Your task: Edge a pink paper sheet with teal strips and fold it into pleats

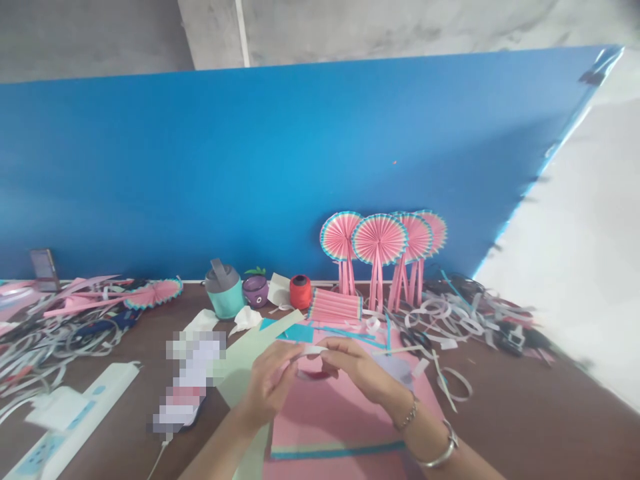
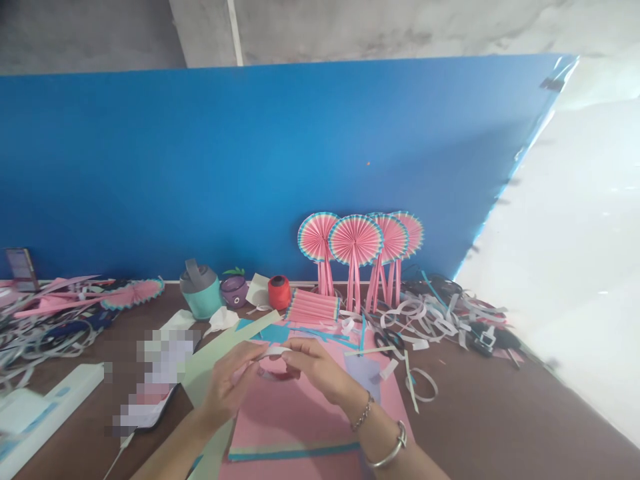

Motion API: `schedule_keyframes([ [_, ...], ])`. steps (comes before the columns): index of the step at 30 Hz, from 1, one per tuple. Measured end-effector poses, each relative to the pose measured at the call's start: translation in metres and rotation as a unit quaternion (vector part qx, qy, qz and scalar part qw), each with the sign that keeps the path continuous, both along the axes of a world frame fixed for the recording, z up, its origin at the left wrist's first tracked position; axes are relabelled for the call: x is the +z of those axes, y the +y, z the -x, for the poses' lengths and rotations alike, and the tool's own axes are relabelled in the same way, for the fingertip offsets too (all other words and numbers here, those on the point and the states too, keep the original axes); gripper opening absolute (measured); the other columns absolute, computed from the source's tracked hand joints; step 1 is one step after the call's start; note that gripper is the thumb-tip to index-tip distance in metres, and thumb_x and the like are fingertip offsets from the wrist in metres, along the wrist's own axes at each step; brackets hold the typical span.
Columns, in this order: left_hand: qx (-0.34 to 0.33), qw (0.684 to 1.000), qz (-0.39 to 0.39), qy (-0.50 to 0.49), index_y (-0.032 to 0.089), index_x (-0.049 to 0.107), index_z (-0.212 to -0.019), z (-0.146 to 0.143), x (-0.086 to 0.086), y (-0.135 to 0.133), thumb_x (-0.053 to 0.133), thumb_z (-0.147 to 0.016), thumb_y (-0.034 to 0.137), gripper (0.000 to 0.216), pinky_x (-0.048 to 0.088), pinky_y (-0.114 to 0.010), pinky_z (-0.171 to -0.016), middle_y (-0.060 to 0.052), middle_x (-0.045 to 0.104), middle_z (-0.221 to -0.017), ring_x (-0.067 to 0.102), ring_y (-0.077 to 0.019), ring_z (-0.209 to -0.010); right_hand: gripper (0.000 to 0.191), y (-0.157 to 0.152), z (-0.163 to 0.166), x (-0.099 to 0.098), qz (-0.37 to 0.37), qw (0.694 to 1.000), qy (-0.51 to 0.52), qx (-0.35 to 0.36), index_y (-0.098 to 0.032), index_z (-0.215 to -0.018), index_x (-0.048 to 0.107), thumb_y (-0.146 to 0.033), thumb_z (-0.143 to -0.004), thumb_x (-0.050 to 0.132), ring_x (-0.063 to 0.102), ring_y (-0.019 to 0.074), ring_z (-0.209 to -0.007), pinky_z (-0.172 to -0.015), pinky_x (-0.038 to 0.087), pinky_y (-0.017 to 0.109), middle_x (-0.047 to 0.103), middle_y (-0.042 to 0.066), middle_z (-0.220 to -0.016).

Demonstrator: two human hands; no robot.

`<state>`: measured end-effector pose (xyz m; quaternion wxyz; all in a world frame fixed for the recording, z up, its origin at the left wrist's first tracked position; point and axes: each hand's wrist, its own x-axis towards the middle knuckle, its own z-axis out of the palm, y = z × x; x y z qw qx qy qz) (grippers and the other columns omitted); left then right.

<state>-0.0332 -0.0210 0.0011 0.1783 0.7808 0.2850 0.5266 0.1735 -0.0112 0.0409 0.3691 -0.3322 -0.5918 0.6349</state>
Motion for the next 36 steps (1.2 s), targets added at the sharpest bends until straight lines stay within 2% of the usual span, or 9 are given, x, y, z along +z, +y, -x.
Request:
schedule_keyframes([
  [5, -0.017, 0.999, 0.034, -0.009, 0.021, 0.065, -0.11, -0.002, 0.002, -0.005, 0.046, -0.094, 0.012, 0.026, 0.05, -0.027, -0.069, -0.005, 0.067, -0.084, 0.063, -0.0156, -0.075, 0.027, 0.006, -0.002, -0.008, 0.044, 0.998, 0.046, 0.01, -0.018, -0.064, 0.052, -0.039, -0.076, 0.064, 0.026, 0.0088, -0.054, -0.054, 0.022, 0.026, 0.031, -0.007, -0.056],
  [9, -0.023, 0.998, 0.066, -0.009, 0.02, 0.065, -0.098, -0.003, 0.005, -0.007, 0.048, -0.093, 0.016, 0.018, 0.048, -0.025, -0.067, -0.004, 0.066, -0.08, 0.062, -0.015, -0.072, 0.024, 0.01, -0.003, -0.014, 0.091, 0.994, 0.061, 0.011, -0.019, -0.063, 0.05, -0.034, -0.074, 0.065, 0.019, 0.0078, -0.051, -0.052, 0.018, 0.027, 0.024, -0.01, -0.052],
  [13, -0.051, 0.989, 0.136, -0.004, 0.019, 0.063, -0.09, -0.004, 0.009, -0.01, 0.052, -0.092, 0.02, 0.011, 0.048, -0.025, -0.068, -0.004, 0.065, -0.077, 0.061, -0.0151, -0.071, 0.029, 0.011, -0.005, -0.017, 0.119, 0.989, 0.082, 0.037, -0.02, -0.057, 0.042, -0.029, -0.074, 0.064, 0.015, 0.0061, -0.049, -0.051, 0.013, 0.026, 0.021, -0.011, -0.05],
  [22, -0.09, 0.967, 0.236, -0.015, 0.019, 0.056, -0.078, -0.006, 0.009, -0.011, 0.055, -0.091, 0.031, 0.018, 0.047, -0.027, -0.071, -0.004, 0.063, -0.077, 0.061, -0.0166, -0.074, 0.039, 0.011, -0.006, -0.02, 0.158, 0.98, 0.09, 0.075, -0.022, -0.053, 0.032, -0.029, -0.075, 0.064, 0.011, 0.0042, -0.045, -0.047, 0.02, 0.023, 0.017, -0.013, -0.048],
  [24, -0.093, 0.963, 0.253, -0.027, 0.019, 0.056, -0.079, -0.006, 0.008, -0.012, 0.056, -0.091, 0.033, 0.019, 0.048, -0.028, -0.074, -0.005, 0.064, -0.079, 0.063, -0.0179, -0.078, 0.038, 0.012, -0.008, -0.022, 0.156, 0.979, 0.096, 0.085, -0.022, -0.054, 0.033, -0.028, -0.076, 0.063, 0.012, 0.004, -0.045, -0.047, 0.021, 0.022, 0.018, -0.013, -0.048],
  [28, -0.107, 0.949, 0.292, -0.047, 0.02, 0.061, -0.103, -0.006, 0.011, -0.014, 0.059, -0.091, 0.033, 0.018, 0.049, -0.031, -0.082, -0.007, 0.069, -0.095, 0.067, -0.0205, -0.089, 0.033, 0.015, -0.012, -0.023, 0.156, 0.979, 0.103, 0.082, -0.021, -0.056, 0.038, -0.03, -0.075, 0.063, 0.014, 0.004, -0.044, -0.047, 0.024, 0.022, 0.02, -0.013, -0.047],
  [30, -0.109, 0.946, 0.302, -0.042, 0.02, 0.064, -0.105, -0.007, 0.012, -0.013, 0.059, -0.091, 0.033, 0.02, 0.049, -0.032, -0.084, -0.009, 0.071, -0.098, 0.068, -0.021, -0.091, 0.034, 0.016, -0.013, -0.022, 0.162, 0.979, 0.098, 0.079, -0.021, -0.055, 0.038, -0.032, -0.075, 0.063, 0.014, 0.0041, -0.043, -0.047, 0.026, 0.022, 0.019, -0.014, -0.045],
  [33, -0.085, 0.943, 0.316, -0.067, 0.019, 0.067, -0.088, -0.009, 0.009, -0.011, 0.065, -0.087, 0.036, 0.018, 0.05, -0.03, -0.078, -0.007, 0.071, -0.086, 0.069, -0.0205, -0.083, 0.032, 0.014, -0.009, -0.018, 0.131, 0.988, 0.066, 0.056, -0.021, -0.055, 0.041, -0.034, -0.075, 0.06, 0.02, 0.0055, -0.042, -0.049, 0.031, 0.024, 0.024, -0.012, -0.045],
  [36, -0.05, 0.921, 0.358, -0.145, 0.018, 0.064, -0.077, -0.011, 0.004, -0.007, 0.072, -0.079, 0.042, 0.025, 0.051, -0.028, -0.071, -0.004, 0.07, -0.075, 0.069, -0.0204, -0.075, 0.015, 0.007, -0.001, -0.013, -0.007, 0.996, -0.022, -0.081, -0.019, -0.073, 0.058, -0.032, -0.079, 0.058, 0.048, 0.0128, -0.058, -0.061, 0.041, 0.028, 0.053, -0.002, -0.063],
])
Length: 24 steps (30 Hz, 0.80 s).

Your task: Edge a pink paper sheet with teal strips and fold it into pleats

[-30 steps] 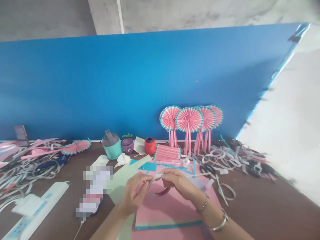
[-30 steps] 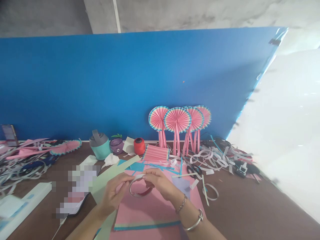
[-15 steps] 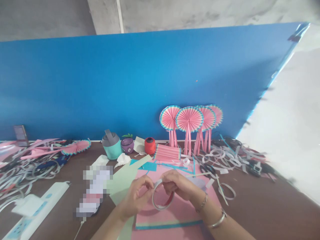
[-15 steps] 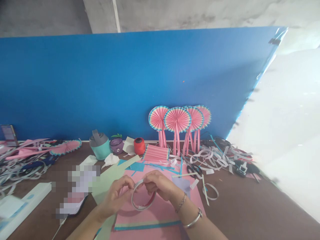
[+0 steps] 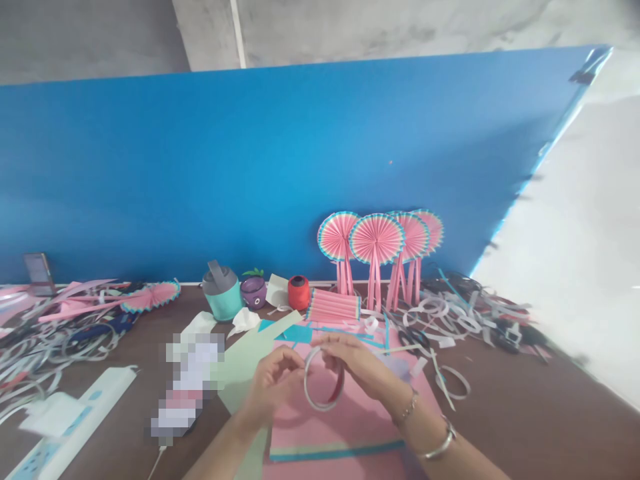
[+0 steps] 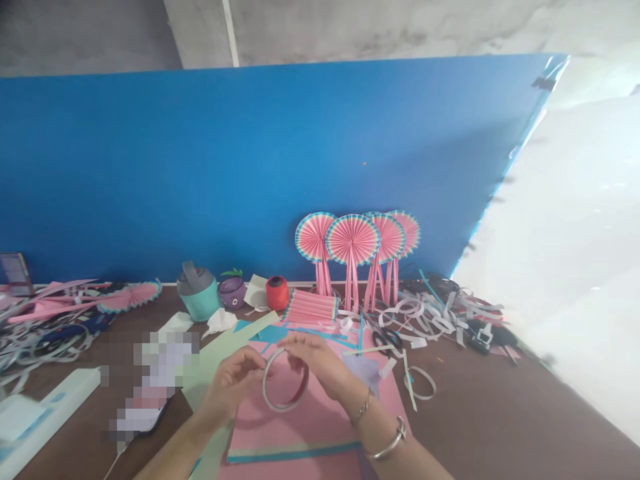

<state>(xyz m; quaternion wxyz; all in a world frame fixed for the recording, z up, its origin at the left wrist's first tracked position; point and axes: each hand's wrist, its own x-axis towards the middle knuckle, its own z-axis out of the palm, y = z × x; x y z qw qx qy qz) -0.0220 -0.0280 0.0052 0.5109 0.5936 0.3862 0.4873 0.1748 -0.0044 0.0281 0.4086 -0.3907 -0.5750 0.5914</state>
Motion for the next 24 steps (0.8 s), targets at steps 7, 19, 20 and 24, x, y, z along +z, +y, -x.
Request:
schedule_keyframes([
  [7, 0.129, 0.987, 0.068, -0.066, 0.019, 0.058, -0.076, -0.005, 0.002, 0.003, 0.072, -0.075, 0.051, 0.035, 0.051, -0.03, -0.073, -0.004, 0.071, -0.069, 0.069, -0.0219, -0.077, 0.009, -0.026, 0.02, 0.003, -0.438, 0.861, -0.236, -0.106, -0.021, -0.092, 0.062, -0.025, -0.084, 0.061, 0.058, 0.0225, -0.087, -0.08, 0.041, 0.036, 0.067, 0.006, -0.091],
  [19, 0.185, 0.978, -0.095, 0.031, 0.019, 0.063, -0.073, -0.005, 0.007, 0.0, 0.065, -0.083, 0.037, 0.02, 0.046, -0.025, -0.065, -0.001, 0.061, -0.072, 0.058, -0.0154, -0.07, 0.017, -0.024, 0.023, 0.001, -0.292, 0.916, -0.272, -0.042, -0.02, -0.073, 0.056, -0.019, -0.087, 0.046, 0.031, 0.0114, -0.052, -0.057, 0.025, 0.026, 0.04, -0.005, -0.055],
  [20, 0.185, 0.976, -0.112, 0.034, 0.019, 0.063, -0.072, -0.005, 0.006, 0.0, 0.065, -0.083, 0.035, 0.02, 0.046, -0.025, -0.067, -0.001, 0.06, -0.074, 0.057, -0.0155, -0.072, 0.018, -0.024, 0.022, 0.002, -0.277, 0.925, -0.259, -0.039, -0.02, -0.071, 0.054, -0.019, -0.087, 0.046, 0.028, 0.0108, -0.052, -0.056, 0.024, 0.026, 0.035, -0.006, -0.055],
  [24, 0.154, 0.981, -0.118, 0.023, 0.018, 0.063, -0.071, -0.006, 0.002, 0.0, 0.065, -0.084, 0.034, 0.02, 0.046, -0.026, -0.07, -0.002, 0.059, -0.075, 0.057, -0.0165, -0.075, 0.032, -0.021, 0.021, -0.001, -0.231, 0.955, -0.185, -0.034, -0.02, -0.055, 0.03, -0.019, -0.083, 0.045, 0.02, 0.0098, -0.054, -0.053, 0.019, 0.027, 0.019, -0.006, -0.057],
])
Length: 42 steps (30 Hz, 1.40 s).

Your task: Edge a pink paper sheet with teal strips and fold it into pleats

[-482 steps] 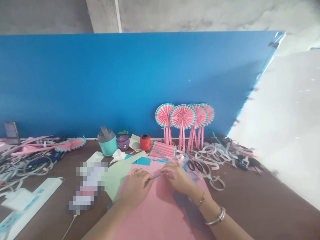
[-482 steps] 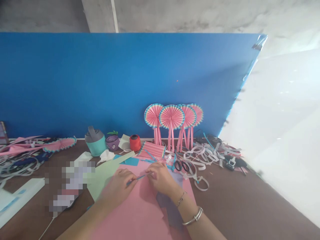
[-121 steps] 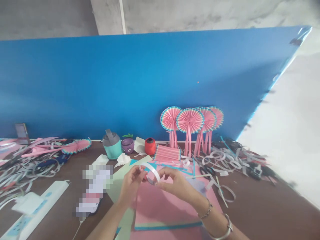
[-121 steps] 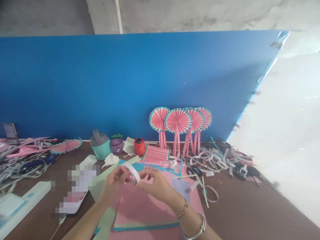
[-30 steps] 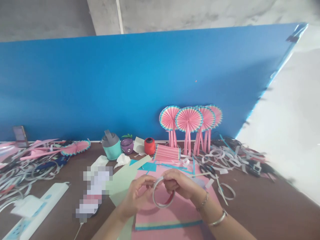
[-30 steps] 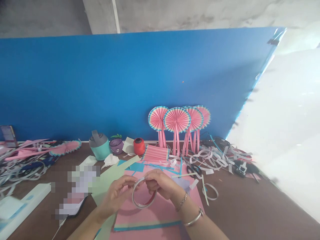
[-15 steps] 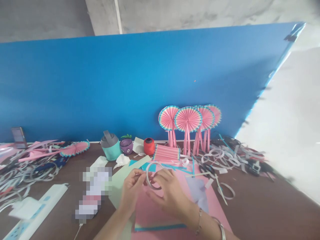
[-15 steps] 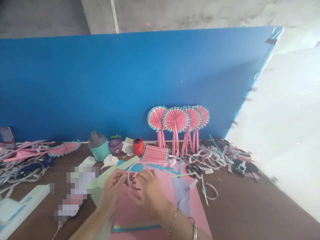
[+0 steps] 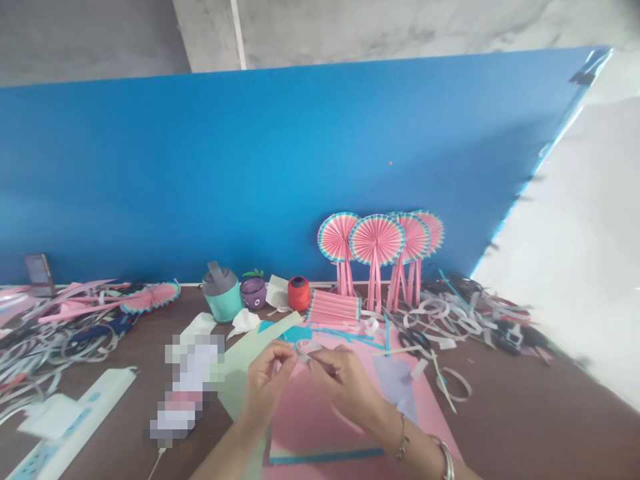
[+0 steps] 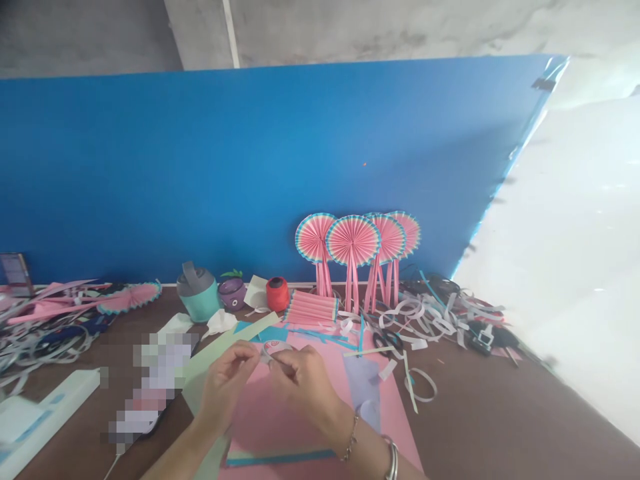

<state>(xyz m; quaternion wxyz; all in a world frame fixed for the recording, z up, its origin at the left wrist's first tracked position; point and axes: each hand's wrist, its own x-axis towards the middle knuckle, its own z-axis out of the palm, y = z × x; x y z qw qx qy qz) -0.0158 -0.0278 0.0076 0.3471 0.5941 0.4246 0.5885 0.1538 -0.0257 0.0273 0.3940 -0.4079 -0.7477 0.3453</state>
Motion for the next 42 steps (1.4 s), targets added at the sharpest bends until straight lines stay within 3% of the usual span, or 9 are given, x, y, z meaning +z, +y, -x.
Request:
schedule_keyframes([
  [5, -0.017, 1.0, -0.007, -0.009, 0.018, 0.063, -0.072, 0.001, -0.004, 0.0, 0.066, -0.084, 0.034, 0.021, 0.046, -0.028, -0.072, -0.003, 0.06, -0.074, 0.057, -0.0176, -0.076, 0.033, 0.002, 0.001, -0.004, 0.007, 0.998, 0.058, -0.003, -0.021, -0.055, 0.019, -0.015, -0.077, 0.044, 0.017, 0.0095, -0.054, -0.052, 0.017, 0.027, 0.016, -0.005, -0.057],
  [12, -0.032, 0.999, -0.036, -0.001, 0.018, 0.063, -0.072, 0.0, 0.001, -0.002, 0.065, -0.085, 0.034, 0.021, 0.047, -0.03, -0.072, -0.003, 0.062, -0.073, 0.059, -0.0181, -0.075, 0.035, 0.0, 0.002, 0.004, -0.04, 0.998, 0.052, -0.01, -0.021, -0.056, 0.013, -0.014, -0.074, 0.043, 0.012, 0.0102, -0.056, -0.052, 0.017, 0.028, 0.011, -0.005, -0.059],
  [20, -0.025, 0.992, -0.116, 0.031, 0.02, 0.066, -0.079, -0.002, 0.001, -0.008, 0.063, -0.087, 0.023, 0.009, 0.049, -0.029, -0.07, -0.003, 0.063, -0.075, 0.061, -0.0178, -0.075, 0.029, -0.001, 0.006, -0.001, -0.096, 0.992, 0.002, -0.082, -0.02, -0.052, 0.021, -0.011, -0.068, 0.044, 0.019, 0.009, -0.051, -0.058, 0.025, 0.028, 0.02, -0.007, -0.05],
  [22, -0.008, 0.989, -0.14, 0.053, 0.021, 0.066, -0.08, -0.002, 0.0, -0.011, 0.062, -0.087, 0.019, 0.008, 0.049, -0.029, -0.07, -0.003, 0.064, -0.076, 0.061, -0.0179, -0.076, 0.03, -0.004, 0.01, 0.0, -0.071, 0.993, 0.035, -0.089, -0.02, -0.052, 0.019, -0.013, -0.066, 0.044, 0.018, 0.0088, -0.051, -0.056, 0.023, 0.028, 0.018, -0.006, -0.05],
  [27, 0.045, 0.984, -0.161, 0.06, 0.022, 0.065, -0.077, -0.005, 0.0, -0.015, 0.062, -0.088, 0.021, 0.011, 0.049, -0.028, -0.069, -0.002, 0.063, -0.075, 0.06, -0.018, -0.074, 0.03, -0.009, 0.017, 0.008, 0.081, 0.982, 0.16, -0.062, -0.021, -0.05, 0.022, -0.023, -0.07, 0.044, 0.017, 0.0094, -0.055, -0.049, 0.017, 0.026, 0.017, -0.004, -0.055],
  [33, 0.057, 0.988, -0.141, 0.028, 0.022, 0.063, -0.075, -0.011, 0.004, -0.013, 0.062, -0.088, 0.024, 0.013, 0.048, -0.025, -0.068, 0.0, 0.062, -0.074, 0.059, -0.0161, -0.073, 0.031, -0.009, 0.02, 0.013, 0.131, 0.97, 0.192, -0.077, -0.021, -0.048, 0.025, -0.03, -0.069, 0.047, 0.019, 0.0098, -0.056, -0.048, 0.02, 0.025, 0.019, -0.004, -0.054],
  [37, 0.062, 0.991, -0.119, 0.002, 0.022, 0.064, -0.075, -0.017, 0.002, -0.015, 0.064, -0.087, 0.028, 0.013, 0.048, -0.024, -0.071, 0.0, 0.062, -0.076, 0.06, -0.0156, -0.075, 0.032, -0.01, 0.026, 0.008, 0.085, 0.976, 0.174, -0.099, -0.021, -0.048, 0.025, -0.029, -0.068, 0.048, 0.019, 0.0093, -0.055, -0.05, 0.021, 0.026, 0.019, -0.004, -0.053],
  [41, 0.096, 0.995, -0.011, -0.04, 0.02, 0.064, -0.074, -0.008, 0.001, -0.007, 0.067, -0.083, 0.043, 0.025, 0.048, -0.024, -0.069, 0.0, 0.062, -0.075, 0.059, -0.0169, -0.076, 0.029, 0.003, 0.013, 0.008, 0.108, 0.966, 0.195, -0.134, -0.022, -0.048, 0.028, -0.031, -0.066, 0.05, 0.022, 0.01, -0.055, -0.049, 0.023, 0.025, 0.023, -0.004, -0.052],
  [42, 0.14, 0.987, 0.041, -0.062, 0.02, 0.065, -0.078, -0.001, 0.002, -0.001, 0.065, -0.084, 0.046, 0.027, 0.046, -0.023, -0.065, 0.001, 0.06, -0.072, 0.057, -0.0155, -0.072, 0.03, 0.009, 0.002, 0.011, 0.116, 0.95, 0.22, -0.187, -0.022, -0.049, 0.03, -0.034, -0.066, 0.05, 0.024, 0.0104, -0.054, -0.048, 0.024, 0.025, 0.025, -0.004, -0.052],
])
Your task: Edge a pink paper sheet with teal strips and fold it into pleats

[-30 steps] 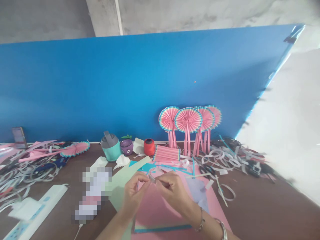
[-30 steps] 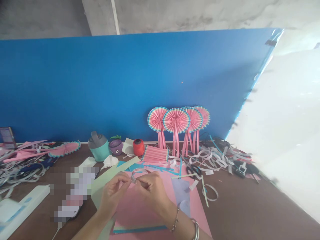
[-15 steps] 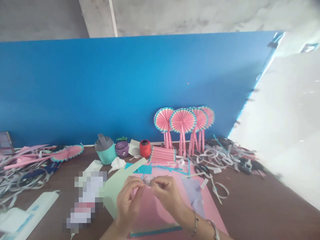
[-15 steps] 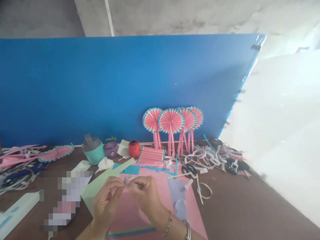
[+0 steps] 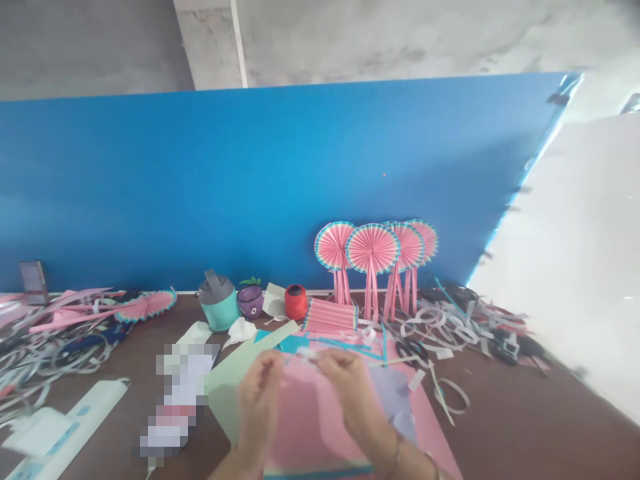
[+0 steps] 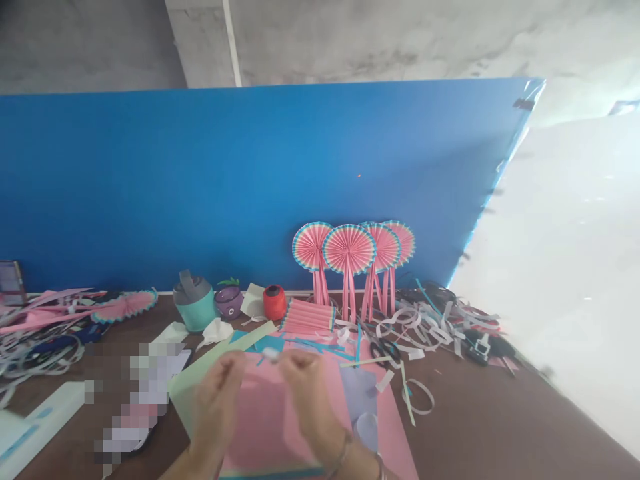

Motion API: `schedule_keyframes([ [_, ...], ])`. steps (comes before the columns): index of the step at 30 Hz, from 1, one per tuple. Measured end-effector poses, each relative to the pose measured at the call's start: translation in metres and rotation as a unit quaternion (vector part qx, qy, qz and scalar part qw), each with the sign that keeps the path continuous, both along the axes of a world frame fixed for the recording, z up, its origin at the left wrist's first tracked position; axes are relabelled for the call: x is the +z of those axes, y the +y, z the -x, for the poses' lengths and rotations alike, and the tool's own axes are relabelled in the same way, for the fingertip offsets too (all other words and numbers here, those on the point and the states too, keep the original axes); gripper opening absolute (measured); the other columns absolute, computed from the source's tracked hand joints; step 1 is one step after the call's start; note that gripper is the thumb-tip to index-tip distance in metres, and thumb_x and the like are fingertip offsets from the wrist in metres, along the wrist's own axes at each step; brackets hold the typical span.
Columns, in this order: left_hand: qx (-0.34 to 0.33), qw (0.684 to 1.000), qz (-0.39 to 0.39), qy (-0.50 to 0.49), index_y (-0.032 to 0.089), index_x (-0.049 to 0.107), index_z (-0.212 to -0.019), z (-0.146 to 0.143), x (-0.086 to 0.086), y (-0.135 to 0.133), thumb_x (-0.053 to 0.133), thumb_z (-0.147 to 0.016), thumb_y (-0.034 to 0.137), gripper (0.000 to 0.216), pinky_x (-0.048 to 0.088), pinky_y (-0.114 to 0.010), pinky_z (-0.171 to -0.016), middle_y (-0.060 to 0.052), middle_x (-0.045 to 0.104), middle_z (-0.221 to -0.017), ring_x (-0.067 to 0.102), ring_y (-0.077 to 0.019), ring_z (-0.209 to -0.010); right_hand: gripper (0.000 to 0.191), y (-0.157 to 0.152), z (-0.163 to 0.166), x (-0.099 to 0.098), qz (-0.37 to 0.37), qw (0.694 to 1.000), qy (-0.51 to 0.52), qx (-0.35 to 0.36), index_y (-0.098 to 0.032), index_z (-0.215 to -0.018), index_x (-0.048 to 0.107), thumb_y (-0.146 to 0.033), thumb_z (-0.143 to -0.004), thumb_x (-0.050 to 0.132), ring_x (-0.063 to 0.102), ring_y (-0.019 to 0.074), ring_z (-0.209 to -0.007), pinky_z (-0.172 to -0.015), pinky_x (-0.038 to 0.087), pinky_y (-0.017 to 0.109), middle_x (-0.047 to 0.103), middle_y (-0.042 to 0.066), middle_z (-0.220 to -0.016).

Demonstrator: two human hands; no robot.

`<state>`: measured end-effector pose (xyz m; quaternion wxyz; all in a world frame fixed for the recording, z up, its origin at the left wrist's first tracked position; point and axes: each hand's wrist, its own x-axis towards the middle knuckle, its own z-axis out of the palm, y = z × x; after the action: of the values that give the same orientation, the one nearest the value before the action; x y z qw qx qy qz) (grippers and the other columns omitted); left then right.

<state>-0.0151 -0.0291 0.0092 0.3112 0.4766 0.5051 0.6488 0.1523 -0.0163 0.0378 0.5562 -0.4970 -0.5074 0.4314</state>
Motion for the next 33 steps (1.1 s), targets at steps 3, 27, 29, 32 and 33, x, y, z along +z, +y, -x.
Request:
schedule_keyframes([
  [3, 0.103, 0.987, 0.026, -0.123, 0.019, 0.065, -0.081, 0.022, 0.001, 0.02, 0.073, -0.073, 0.056, 0.039, 0.043, -0.022, -0.06, 0.002, 0.06, -0.07, 0.054, -0.013, -0.066, 0.031, 0.024, -0.048, 0.012, 0.003, 0.988, -0.03, -0.15, -0.022, -0.052, 0.04, -0.041, -0.073, 0.052, 0.028, 0.0113, -0.052, -0.048, 0.025, 0.026, 0.032, -0.003, -0.05],
  [27, -0.202, 0.968, 0.152, 0.001, 0.018, 0.069, -0.079, 0.007, -0.001, 0.016, 0.055, -0.081, 0.055, 0.04, 0.044, -0.031, -0.077, -0.004, 0.065, -0.079, 0.055, -0.0179, -0.077, 0.01, 0.026, 0.008, -0.018, -0.136, 0.941, -0.291, 0.102, -0.019, -0.07, 0.066, -0.018, -0.078, 0.06, 0.064, 0.0222, -0.093, -0.086, 0.046, 0.033, 0.07, 0.007, -0.093],
  [29, -0.196, 0.969, 0.15, 0.014, 0.018, 0.071, -0.081, 0.008, -0.003, 0.018, 0.053, -0.082, 0.053, 0.039, 0.044, -0.031, -0.078, -0.005, 0.067, -0.084, 0.057, -0.0185, -0.08, 0.015, 0.028, 0.012, -0.018, -0.153, 0.939, -0.293, 0.089, -0.019, -0.066, 0.064, -0.015, -0.078, 0.056, 0.063, 0.0216, -0.09, -0.083, 0.045, 0.033, 0.068, 0.007, -0.091],
  [32, -0.144, 0.976, 0.157, 0.036, 0.018, 0.072, -0.093, 0.017, -0.008, 0.027, 0.053, -0.081, 0.046, 0.036, 0.046, -0.029, -0.078, -0.007, 0.069, -0.1, 0.059, -0.0188, -0.087, 0.017, 0.03, 0.014, -0.019, -0.191, 0.93, -0.31, 0.047, -0.018, -0.066, 0.063, -0.013, -0.078, 0.052, 0.06, 0.0225, -0.089, -0.081, 0.044, 0.033, 0.066, 0.008, -0.089],
  [33, -0.104, 0.98, 0.164, 0.043, 0.017, 0.07, -0.1, 0.023, -0.008, 0.03, 0.054, -0.081, 0.042, 0.035, 0.046, -0.029, -0.077, -0.007, 0.068, -0.105, 0.06, -0.0183, -0.087, 0.017, 0.031, 0.015, -0.02, -0.192, 0.929, -0.314, 0.034, -0.018, -0.066, 0.062, -0.013, -0.078, 0.051, 0.06, 0.0228, -0.09, -0.082, 0.043, 0.034, 0.066, 0.009, -0.089],
])
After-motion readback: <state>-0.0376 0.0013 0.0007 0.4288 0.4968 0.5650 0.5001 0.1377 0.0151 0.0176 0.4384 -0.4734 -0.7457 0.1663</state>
